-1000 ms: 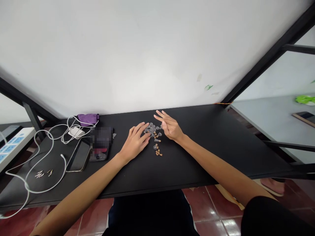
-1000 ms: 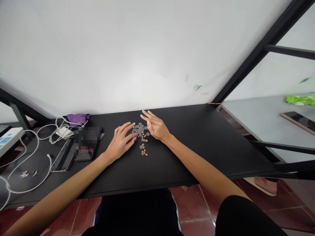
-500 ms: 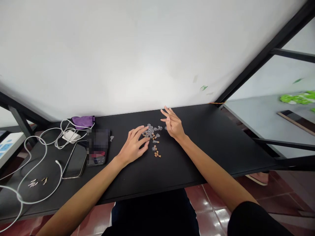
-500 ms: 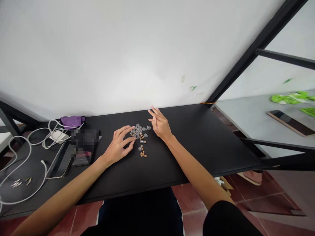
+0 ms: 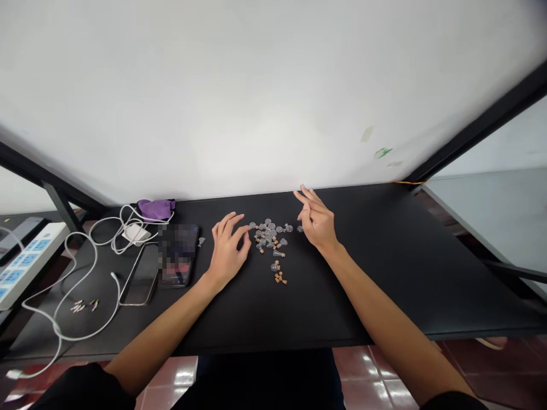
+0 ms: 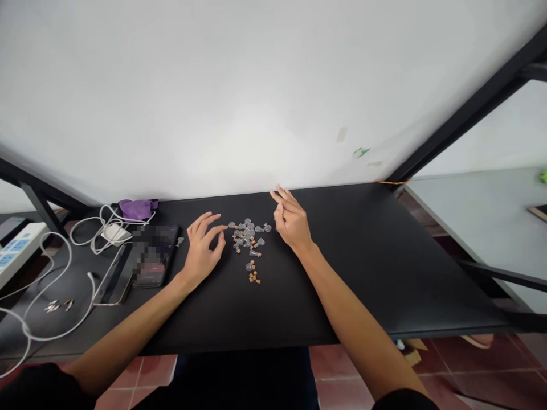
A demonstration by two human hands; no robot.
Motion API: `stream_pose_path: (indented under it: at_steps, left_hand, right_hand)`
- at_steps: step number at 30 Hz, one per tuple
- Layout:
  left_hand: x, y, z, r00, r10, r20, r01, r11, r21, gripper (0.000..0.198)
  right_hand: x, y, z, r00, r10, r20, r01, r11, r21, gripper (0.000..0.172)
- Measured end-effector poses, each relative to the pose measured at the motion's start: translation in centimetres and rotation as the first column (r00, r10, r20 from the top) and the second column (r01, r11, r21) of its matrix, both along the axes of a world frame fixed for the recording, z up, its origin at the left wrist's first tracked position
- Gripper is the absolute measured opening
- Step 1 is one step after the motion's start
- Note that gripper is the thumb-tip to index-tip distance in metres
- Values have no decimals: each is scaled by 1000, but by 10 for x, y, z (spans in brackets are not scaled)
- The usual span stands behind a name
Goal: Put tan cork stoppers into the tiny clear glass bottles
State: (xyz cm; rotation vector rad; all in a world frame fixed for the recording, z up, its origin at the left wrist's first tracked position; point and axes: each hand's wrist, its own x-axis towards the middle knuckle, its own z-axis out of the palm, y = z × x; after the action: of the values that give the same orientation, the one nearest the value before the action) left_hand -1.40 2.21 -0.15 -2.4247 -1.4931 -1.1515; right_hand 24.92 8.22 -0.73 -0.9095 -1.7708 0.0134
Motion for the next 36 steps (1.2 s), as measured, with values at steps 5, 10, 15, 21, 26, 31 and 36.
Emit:
stream_pose_path:
  at_steps: [5, 10, 15, 21, 26, 31, 36]
  left_hand:
    - [2, 5, -3, 988, 128, -87, -133, 989, -58, 37]
    - [6, 9, -6, 973, 164, -161, -177, 982, -68, 39]
    - [4, 15, -7, 974, 171, -151, -187, 977, -99, 38]
    - [4, 18, -5, 985, 136, -103, -146, 984, -104, 35]
    - [7, 13, -3, 993, 0, -115, -7, 998, -63, 33]
    - [10, 6, -1, 981, -136, -141, 135, 991, -16, 25]
    - [9, 2, -1, 971, -193, -143, 195, 981, 3, 17]
  right_hand:
    - [0, 4, 1, 1000, 15, -8, -16, 993, -120, 31]
    - [9, 2, 3, 999, 40, 11, -38, 986, -163, 25]
    - [30, -1, 2, 975, 184, 124, -129, 924, -361, 16]
    - [37, -2, -1, 937, 274, 218, -120, 836, -535, 20]
    - [33, -3, 3, 931, 273, 242, -109, 841, -529, 13]
    - [17, -14, 18, 973, 188, 136, -107, 884, -454, 7]
    - [-26, -30, 24, 959, 268, 86, -197, 858, -474, 10]
